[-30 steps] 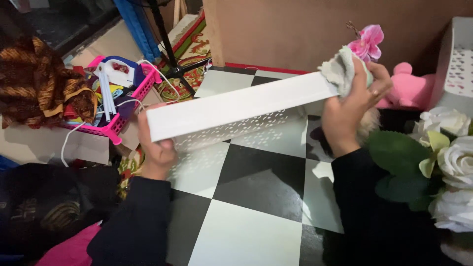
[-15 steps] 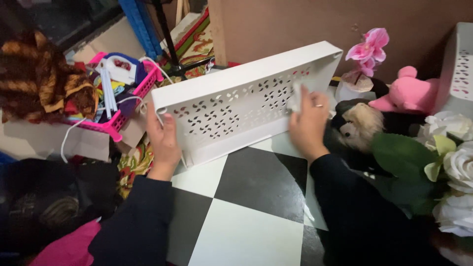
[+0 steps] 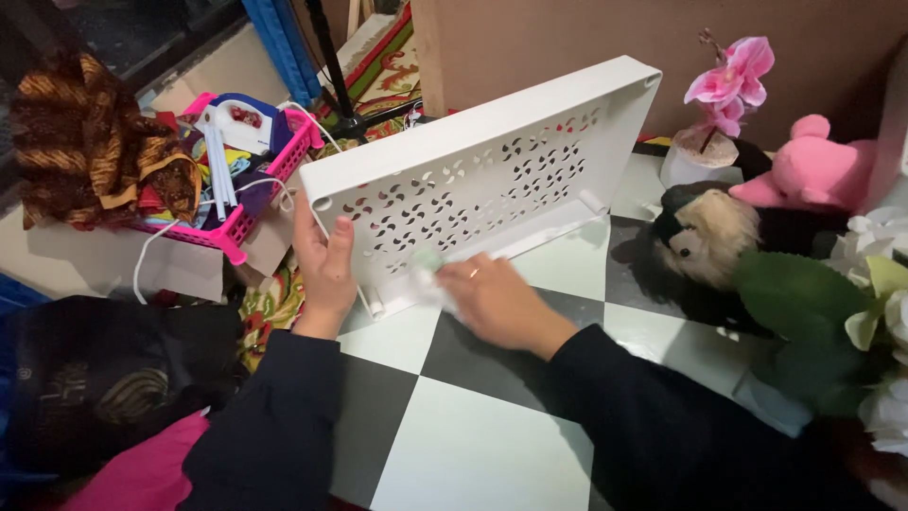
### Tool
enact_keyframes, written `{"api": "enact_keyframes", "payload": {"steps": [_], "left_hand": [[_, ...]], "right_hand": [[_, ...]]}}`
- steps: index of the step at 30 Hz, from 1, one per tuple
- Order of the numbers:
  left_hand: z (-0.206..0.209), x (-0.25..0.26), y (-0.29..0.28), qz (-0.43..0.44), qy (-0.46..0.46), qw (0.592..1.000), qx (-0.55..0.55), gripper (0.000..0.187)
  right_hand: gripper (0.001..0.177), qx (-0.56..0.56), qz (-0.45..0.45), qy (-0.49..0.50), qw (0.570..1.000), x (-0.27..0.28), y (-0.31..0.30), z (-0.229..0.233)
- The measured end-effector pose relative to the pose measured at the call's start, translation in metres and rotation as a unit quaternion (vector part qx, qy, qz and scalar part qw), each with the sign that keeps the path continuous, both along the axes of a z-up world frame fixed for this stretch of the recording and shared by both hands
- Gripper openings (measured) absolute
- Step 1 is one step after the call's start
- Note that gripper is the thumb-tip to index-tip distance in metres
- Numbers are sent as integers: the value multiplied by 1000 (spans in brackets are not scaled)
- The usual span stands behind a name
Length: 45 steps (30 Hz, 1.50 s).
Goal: Cleaning a white plastic tray and then wiping down a checkered table surface with a cloth.
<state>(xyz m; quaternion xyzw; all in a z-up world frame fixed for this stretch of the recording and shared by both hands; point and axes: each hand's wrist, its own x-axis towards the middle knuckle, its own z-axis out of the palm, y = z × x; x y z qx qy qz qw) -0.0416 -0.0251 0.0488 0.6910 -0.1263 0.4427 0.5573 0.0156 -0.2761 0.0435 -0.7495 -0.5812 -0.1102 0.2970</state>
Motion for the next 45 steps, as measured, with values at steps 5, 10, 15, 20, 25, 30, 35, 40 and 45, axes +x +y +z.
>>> {"api": "enact_keyframes", "payload": {"steps": [5,10,15,20,25,30,35,40,45], "left_hand": [[2,4,2,50,32,998,-12,53],[7,5,0,24,47,996,-69,46],[11,3,-3,40,8,998,-38,49],[9,-10,-2,-47,34,998,-5,59],[-13,2,3,-34,66,997,17,52],[15,2,-13,-157,235,903,-323,52],[-1,10,-21,-152,217,899,-348,54],[-18,18,-27,-170,205,888,-376,52],[-7,9,-27,-180,234,878,-377,53]], "right_hand": [[25,-89,-294,-135,942,92,-51,-46],[28,-35,-389,-120,913,97,-82,-25],[27,17,-276,-8,961,63,-40,-21],[27,14,-19,58,998,-10,1,-4],[24,143,-74,95,982,10,-12,-20],[32,300,-271,-27,914,54,-42,1],[40,97,-342,41,934,89,-49,-3],[26,-48,-216,20,975,55,4,-31],[30,27,-177,234,956,41,9,14]]}}
